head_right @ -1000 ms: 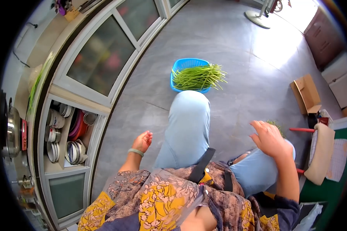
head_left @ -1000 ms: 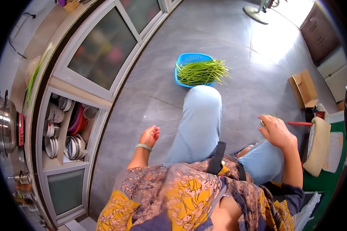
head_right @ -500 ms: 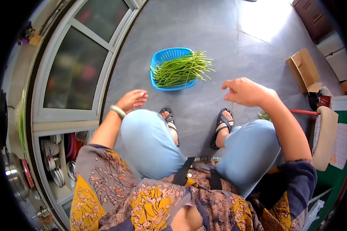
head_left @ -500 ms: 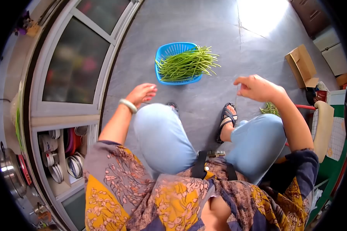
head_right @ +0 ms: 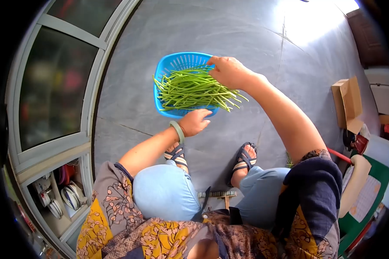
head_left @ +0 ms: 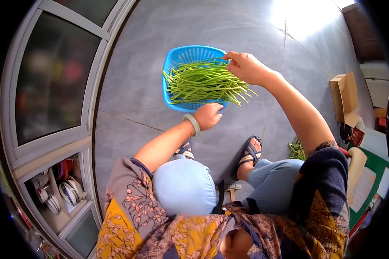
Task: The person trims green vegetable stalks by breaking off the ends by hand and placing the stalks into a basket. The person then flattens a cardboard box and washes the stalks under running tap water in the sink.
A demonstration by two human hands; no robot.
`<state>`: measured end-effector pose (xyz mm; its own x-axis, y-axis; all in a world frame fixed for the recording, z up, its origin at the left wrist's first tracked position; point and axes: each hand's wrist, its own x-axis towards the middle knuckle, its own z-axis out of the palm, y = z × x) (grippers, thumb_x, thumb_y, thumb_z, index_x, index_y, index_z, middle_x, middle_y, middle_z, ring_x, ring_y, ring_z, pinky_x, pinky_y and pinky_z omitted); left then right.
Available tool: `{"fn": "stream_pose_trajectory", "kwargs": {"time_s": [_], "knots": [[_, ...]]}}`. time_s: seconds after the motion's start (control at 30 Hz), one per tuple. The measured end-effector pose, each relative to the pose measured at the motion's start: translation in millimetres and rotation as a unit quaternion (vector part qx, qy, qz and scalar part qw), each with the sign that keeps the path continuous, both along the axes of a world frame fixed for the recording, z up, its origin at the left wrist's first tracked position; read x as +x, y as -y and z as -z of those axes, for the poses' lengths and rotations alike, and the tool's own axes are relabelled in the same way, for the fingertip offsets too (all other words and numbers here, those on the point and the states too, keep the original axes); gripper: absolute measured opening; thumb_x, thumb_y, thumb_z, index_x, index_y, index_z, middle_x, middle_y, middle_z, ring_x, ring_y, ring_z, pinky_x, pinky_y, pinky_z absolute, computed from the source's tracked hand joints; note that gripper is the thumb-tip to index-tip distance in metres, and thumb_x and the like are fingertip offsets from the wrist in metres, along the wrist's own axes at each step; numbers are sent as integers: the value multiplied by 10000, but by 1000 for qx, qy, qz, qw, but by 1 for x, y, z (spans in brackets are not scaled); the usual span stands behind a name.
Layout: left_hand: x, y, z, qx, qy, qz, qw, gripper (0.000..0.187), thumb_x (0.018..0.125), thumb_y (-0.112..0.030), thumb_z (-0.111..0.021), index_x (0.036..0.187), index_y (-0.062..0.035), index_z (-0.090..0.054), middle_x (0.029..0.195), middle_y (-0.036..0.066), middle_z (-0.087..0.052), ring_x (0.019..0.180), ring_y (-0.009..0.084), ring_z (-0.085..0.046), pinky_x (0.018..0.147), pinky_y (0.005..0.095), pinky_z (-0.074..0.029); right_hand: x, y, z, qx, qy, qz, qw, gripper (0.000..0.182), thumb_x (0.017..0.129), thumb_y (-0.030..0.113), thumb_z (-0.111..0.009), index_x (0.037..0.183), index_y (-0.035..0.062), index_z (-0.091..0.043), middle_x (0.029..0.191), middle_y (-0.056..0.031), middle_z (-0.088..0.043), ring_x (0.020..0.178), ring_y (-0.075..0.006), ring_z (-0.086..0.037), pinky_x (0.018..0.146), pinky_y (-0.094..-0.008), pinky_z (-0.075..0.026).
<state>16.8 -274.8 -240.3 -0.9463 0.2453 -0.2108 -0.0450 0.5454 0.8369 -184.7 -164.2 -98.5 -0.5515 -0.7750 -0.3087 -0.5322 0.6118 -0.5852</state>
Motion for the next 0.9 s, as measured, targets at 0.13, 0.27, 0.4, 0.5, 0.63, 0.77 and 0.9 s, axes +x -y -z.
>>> {"fn": "stream_pose_trajectory", "kwargs": {"time_s": [0.13,0.27,0.4,0.5,0.63,0.77,0.9], "knots": [[-12,-14,15,-14,54,25,998,530,843,-203,-589,1295,49,-472,1310,260,-502,1212,401,-476,1032,429,-390,-22,35,38,27,-12,2,1000,384,887,228,-567,1203,10,-568,830,-133,-649,811,-280,-636,756,-390,-492],[-6,-14,29,-13,66,-37,997,696,831,-194,-588,1408,53,-289,1366,306,-420,1230,434,-446,1045,441,-373,-37,58,69,83,21,-8,996,539,875,369,-578,1287,25,-523,1216,-213,-598,1167,-365,-544,999,-436,-431],[-1,1,29,8,50,-86,995,728,833,-184,-592,1432,48,-249,1379,303,-405,1221,454,-442,1037,438,-372,-37,70,93,131,-21,-52,990,813,836,604,-559,1381,17,-419,1384,-195,-467,1294,-349,-437,1064,-456,-378],[3,4,30,17,43,-109,993,702,836,-188,-605,1412,49,-281,1366,299,-422,1218,456,-446,1032,433,-376,-37,71,104,206,-7,-78,975,965,787,737,-512,1407,9,-382,1436,-189,-411,1342,-339,-383,1095,-461,-343],[-9,15,19,47,73,-130,988,617,832,-185,-635,1350,43,-389,1290,280,-501,1185,424,-486,1009,410,-397,-42,76,108,280,48,-102,953,1038,760,810,-449,1420,12,-380,1466,-194,-374,1374,-333,-339,1120,-469,-300],[-19,27,30,114,124,-165,972,500,845,-157,-640,1281,30,-482,1144,182,-599,1031,262,-568,922,336,-445,-35,77,97,294,103,-106,944,1040,740,831,-451,1444,69,-368,1433,-212,-419,1358,-348,-362,1114,-463,-301],[-22,34,34,227,194,-205,932,470,843,-13,-560,1299,31,-453,1120,132,-602,1049,211,-565,900,321,-457,-23,75,82,304,134,-170,928,1063,703,763,-582,1460,65,-322,1416,-210,-442,1325,-352,-408,1081,-470,-334]]}}
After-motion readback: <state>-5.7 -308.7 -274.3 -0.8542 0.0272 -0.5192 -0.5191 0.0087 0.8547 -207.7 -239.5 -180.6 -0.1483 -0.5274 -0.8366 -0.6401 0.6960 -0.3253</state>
